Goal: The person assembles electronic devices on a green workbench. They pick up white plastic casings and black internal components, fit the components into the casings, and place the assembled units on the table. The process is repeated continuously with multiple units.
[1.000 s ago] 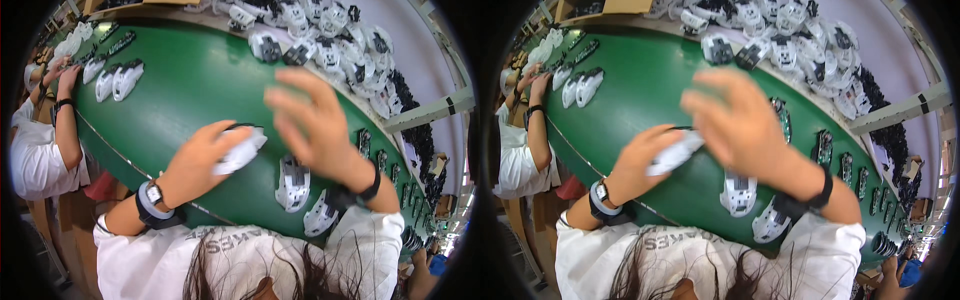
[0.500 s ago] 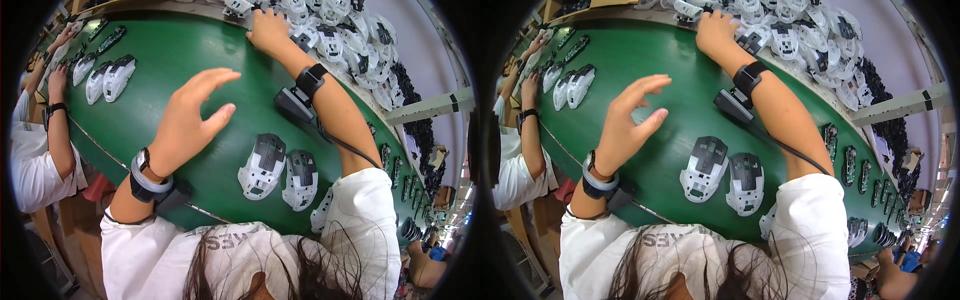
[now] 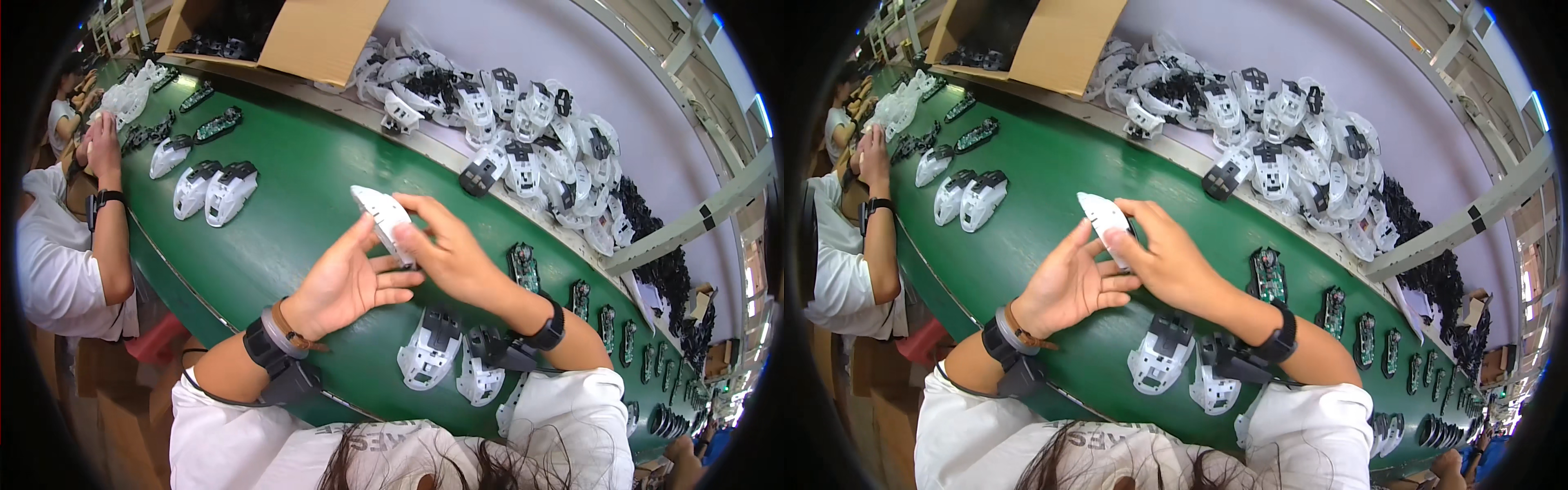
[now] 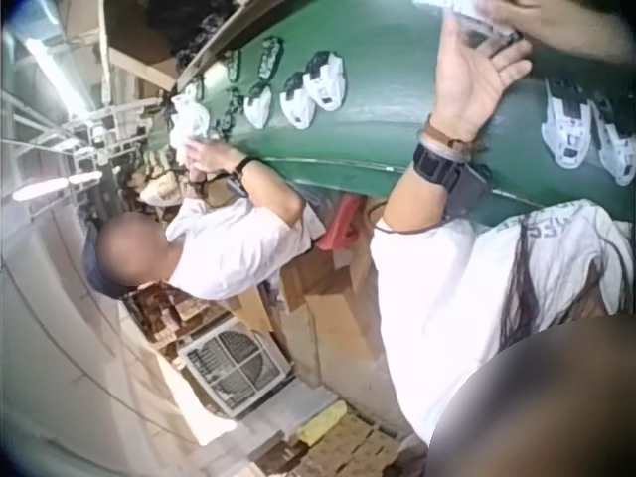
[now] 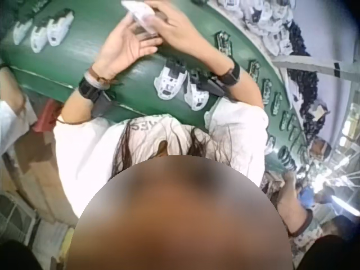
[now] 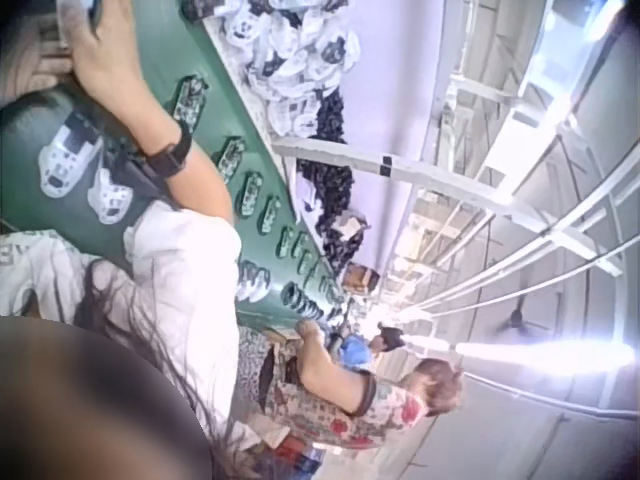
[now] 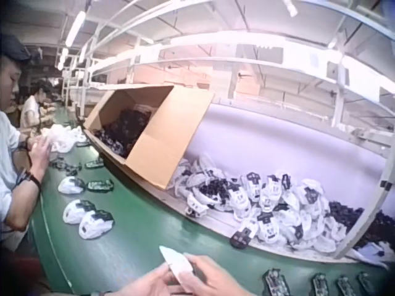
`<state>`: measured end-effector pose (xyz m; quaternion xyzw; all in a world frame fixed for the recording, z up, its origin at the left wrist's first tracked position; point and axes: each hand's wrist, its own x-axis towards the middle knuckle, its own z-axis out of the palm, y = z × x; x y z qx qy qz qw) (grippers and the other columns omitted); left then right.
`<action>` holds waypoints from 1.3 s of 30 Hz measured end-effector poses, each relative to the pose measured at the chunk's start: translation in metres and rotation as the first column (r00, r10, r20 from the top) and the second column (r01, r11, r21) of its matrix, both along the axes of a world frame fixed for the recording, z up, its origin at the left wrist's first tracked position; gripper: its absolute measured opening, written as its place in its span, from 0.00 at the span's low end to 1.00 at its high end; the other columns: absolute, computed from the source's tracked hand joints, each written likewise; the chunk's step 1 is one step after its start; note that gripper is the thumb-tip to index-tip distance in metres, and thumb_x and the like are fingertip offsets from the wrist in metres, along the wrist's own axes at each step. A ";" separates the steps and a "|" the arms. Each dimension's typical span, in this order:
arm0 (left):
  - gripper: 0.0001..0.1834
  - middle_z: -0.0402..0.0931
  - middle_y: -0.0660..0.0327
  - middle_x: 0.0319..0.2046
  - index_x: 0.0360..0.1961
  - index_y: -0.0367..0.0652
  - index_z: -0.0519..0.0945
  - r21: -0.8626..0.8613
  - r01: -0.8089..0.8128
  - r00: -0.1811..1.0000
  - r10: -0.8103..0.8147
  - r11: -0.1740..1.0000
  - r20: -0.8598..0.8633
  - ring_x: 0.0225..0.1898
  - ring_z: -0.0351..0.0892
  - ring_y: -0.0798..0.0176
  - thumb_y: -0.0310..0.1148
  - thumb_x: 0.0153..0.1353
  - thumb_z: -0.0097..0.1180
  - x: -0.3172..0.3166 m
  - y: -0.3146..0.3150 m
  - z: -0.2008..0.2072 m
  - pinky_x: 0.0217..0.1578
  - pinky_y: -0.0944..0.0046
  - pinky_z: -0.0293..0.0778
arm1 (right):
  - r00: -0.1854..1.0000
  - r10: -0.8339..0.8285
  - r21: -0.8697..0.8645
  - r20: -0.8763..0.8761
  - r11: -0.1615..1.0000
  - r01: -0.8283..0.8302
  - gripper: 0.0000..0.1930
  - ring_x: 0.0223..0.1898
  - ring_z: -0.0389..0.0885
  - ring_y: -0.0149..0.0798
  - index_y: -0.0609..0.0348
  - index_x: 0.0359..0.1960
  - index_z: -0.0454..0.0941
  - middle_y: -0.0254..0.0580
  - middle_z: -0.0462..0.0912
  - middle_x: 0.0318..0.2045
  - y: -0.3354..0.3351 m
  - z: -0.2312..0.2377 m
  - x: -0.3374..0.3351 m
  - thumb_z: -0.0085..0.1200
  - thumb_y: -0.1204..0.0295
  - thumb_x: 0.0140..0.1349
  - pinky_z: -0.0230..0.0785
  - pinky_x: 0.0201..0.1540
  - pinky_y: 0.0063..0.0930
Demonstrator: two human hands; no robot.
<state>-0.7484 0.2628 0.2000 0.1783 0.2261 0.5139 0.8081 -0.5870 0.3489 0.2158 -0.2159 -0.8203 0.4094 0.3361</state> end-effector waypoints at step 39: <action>0.31 0.78 0.55 0.32 0.47 0.37 0.69 0.345 0.104 0.049 0.342 0.933 -0.939 0.34 0.79 0.62 0.30 0.42 0.72 -0.014 -0.024 0.009 0.37 0.65 0.74 | 0.955 -0.277 -0.435 0.106 0.851 0.295 0.12 0.29 0.79 0.28 0.69 0.46 0.77 0.39 0.80 0.31 -0.010 0.022 0.110 0.51 0.77 0.62 0.71 0.32 0.19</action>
